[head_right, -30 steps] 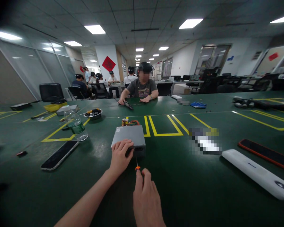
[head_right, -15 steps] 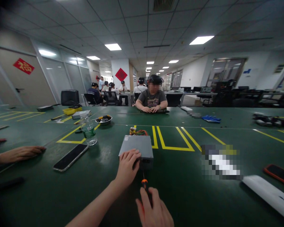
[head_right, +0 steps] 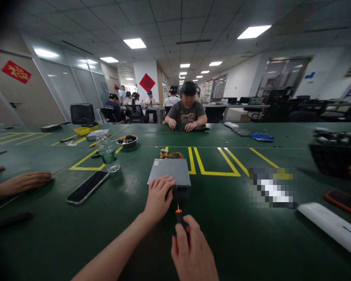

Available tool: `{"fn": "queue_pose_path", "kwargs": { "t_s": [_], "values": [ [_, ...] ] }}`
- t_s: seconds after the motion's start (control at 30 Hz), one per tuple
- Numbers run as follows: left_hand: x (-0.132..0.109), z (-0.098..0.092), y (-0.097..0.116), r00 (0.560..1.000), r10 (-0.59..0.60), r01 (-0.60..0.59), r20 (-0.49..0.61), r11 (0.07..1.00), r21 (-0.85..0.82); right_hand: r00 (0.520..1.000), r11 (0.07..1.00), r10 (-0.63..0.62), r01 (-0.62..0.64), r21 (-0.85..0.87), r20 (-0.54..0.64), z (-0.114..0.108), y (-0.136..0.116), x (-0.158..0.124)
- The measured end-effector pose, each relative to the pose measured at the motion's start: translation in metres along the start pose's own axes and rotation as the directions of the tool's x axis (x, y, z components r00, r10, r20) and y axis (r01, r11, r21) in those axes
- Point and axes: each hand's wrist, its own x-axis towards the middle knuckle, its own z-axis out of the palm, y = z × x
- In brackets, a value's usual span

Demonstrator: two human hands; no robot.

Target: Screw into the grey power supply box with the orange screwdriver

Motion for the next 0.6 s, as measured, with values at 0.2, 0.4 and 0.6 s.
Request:
{"fn": "queue_pose_path", "kwargs": {
  "t_s": [0.2, 0.4, 0.6],
  "values": [
    [-0.001, 0.001, -0.001, 1.000, 0.006, -0.007, 0.022, 1.000, 0.014, 0.999, 0.999, -0.050, 0.050, 0.005, -0.006, -0.003, 0.001, 0.008],
    [-0.002, 0.001, -0.003, 0.999, 0.001, -0.002, 0.052, 1.000, 0.015, 0.992, 0.991, 0.121, -0.119, 0.061, -0.030, -0.003, 0.005, -0.002],
    [-0.009, -0.037, 0.013, 0.992, 0.003, -0.009, 0.129, 0.999, 0.050, 0.999, 0.992, 0.042, -0.040, 0.124, -0.012, 0.003, -0.004, -0.019]
  ]
}}
